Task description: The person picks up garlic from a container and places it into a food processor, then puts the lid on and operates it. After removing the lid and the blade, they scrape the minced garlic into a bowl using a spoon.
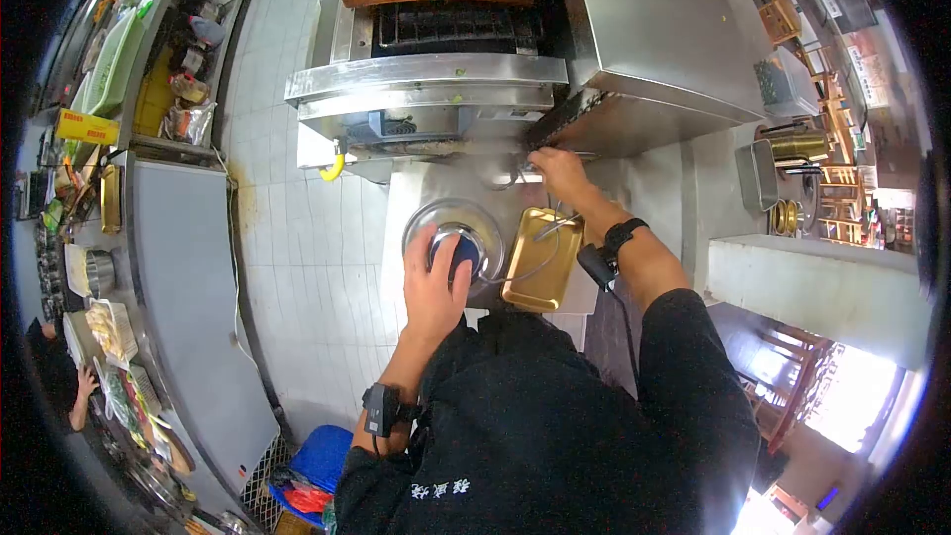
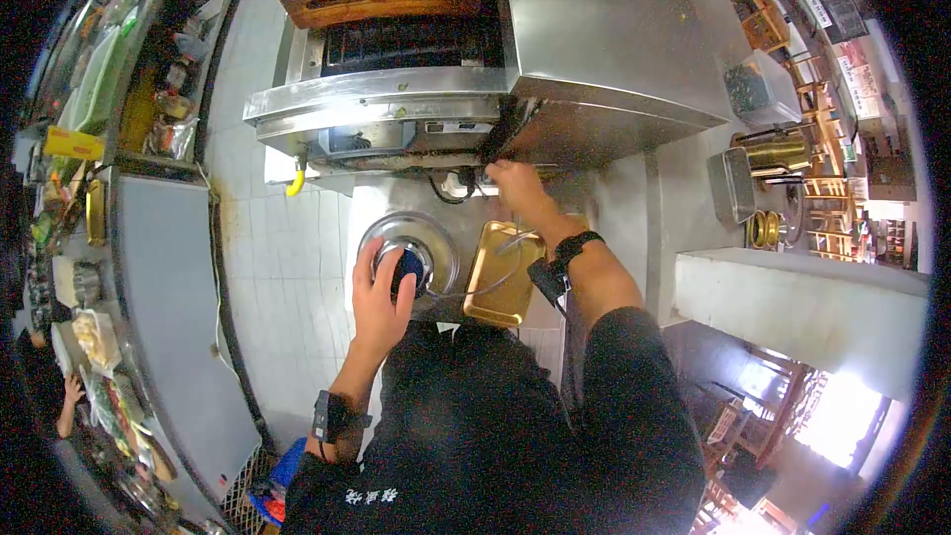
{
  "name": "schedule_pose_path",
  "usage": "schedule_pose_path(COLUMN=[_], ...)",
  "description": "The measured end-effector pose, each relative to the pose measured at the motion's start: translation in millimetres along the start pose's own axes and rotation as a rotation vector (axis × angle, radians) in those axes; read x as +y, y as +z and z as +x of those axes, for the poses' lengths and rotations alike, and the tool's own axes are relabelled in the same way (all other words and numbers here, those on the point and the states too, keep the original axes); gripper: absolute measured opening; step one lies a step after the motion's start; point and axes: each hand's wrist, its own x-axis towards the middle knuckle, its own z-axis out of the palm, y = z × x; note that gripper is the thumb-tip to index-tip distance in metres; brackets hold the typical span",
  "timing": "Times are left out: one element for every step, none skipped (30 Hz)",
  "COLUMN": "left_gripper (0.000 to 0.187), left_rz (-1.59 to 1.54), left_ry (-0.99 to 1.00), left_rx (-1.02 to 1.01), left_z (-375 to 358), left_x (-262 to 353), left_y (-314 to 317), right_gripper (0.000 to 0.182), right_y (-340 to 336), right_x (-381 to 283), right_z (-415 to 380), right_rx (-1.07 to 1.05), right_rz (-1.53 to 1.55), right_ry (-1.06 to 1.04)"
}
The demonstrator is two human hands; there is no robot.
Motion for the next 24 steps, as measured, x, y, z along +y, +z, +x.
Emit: schedule_pose_path(left_gripper=[0.037,0.037,0.036,0.036,0.036,0.036,0.036,0.036,0.036,0.035,0.035,0.035,0.035,0.035,0.035,0.036,0.036,0.036,0.035,0.037,0.038,0.04,0.047,0.054], left_rz=[-0.004,-0.003,0.0,0.002,0.0,-0.003,-0.006,-0.009,-0.013,-0.017,-0.025,-0.031,-0.034,-0.043,-0.052,-0.06,-0.058,-0.057,-0.055,-0.055,-0.054,-0.048,-0.071,-0.093], left_ry=[-0.001,0.0,0.004,0.009,0.01,0.012,0.017,0.018,0.018,0.02,0.019,0.015,0.01,0.012,0.012,0.009,0.008,0.007,0.004,0.0,-0.001,-0.001,0.002,0.003], left_rx=[0.002,0.003,0.006,0.012,0.017,0.018,0.022,0.024,0.022,0.022,0.024,0.024,0.022,0.024,0.031,0.032,0.032,0.038,0.041,0.033,0.03,0.025,0.006,-0.019], left_z=[-0.4,-1.5,-1.0,0.0,0.0,-0.8,-0.3,0.1,-0.6,0.0,1.1,0.0,-1.4,-0.8,-0.2,-1.5,-1.8,-0.8,-1.5,-2.9,-2.6,-2.9,-2.3,-2.0], left_x=[0.1,0.4,0.1,-0.2,-0.1,0.4,0.7,0.1,-0.9,-1.2,-0.5,0.6,0.8,0.0,-1.0,-1.7,-1.7,-1.3,-0.7,-1.2,-2.8,-3.8,-4.5,-5.0], left_y=[0.4,0.5,0.9,1.4,1.7,1.5,1.6,2.5,3.5,4.0,4.0,4.0,2.8,2.4,3.5,3.9,4.2,5.5,5.9,6.8,8.2,7.0,3.7,-0.3], right_gripper=[0.007,0.007,0.007,0.007,0.008,0.008,0.008,0.009,0.01,0.011,0.013,0.015,0.018,0.019,0.02,0.021,0.021,0.02,0.02,0.02,0.019,0.019,0.019,0.019], right_y=[0.0,-3.4,-6.8,-9.9,-10.2,-10.4,-11.4,-11.8,-11.3,-11.5,-9.4,-6.2,-1.9,-7.7,-20.3,-25.6,-20.8,-13.3,-6.5,-1.7,2.4,7.3,4.8,1.1], right_x=[0.5,-2.6,-5.2,-7.7,-8.1,-9.1,-9.8,-11.3,-13.8,-15.5,-14.3,-14.0,-14.8,-19.7,-26.6,-31.8,-29.8,-23.4,-20.1,-19.8,-18.7,-19.0,-24.1,-28.1], right_z=[-0.7,-0.3,3.1,7.4,9.6,10.3,11.6,14.0,15.5,17.0,17.9,17.1,15.7,18.5,23.9,25.1,24.3,25.2,24.9,25.1,28.8,31.9,36.9,38.5], right_rx=[0.01,-0.004,-0.015,-0.025,-0.055,-0.086,-0.114,-0.128,-0.142,-0.156,-0.145,-0.139,-0.132,-0.17,-0.21,-0.254,-0.247,-0.24,-0.234,-0.234,-0.228,-0.219,-0.238,-0.26], right_rz=[0.008,0.027,0.045,0.062,0.044,0.026,0.007,0.01,0.015,0.019,0.022,0.028,0.038,0.018,-0.003,-0.019,-0.028,-0.039,-0.046,-0.071,-0.098,-0.12,-0.118,-0.112], right_ry=[-0.012,-0.018,-0.027,-0.037,-0.023,-0.005,0.012,0.046,0.082,0.118,0.12,0.122,0.126,0.132,0.134,0.139,0.119,0.095,0.071,0.043,0.01,-0.021,0.013,0.051])
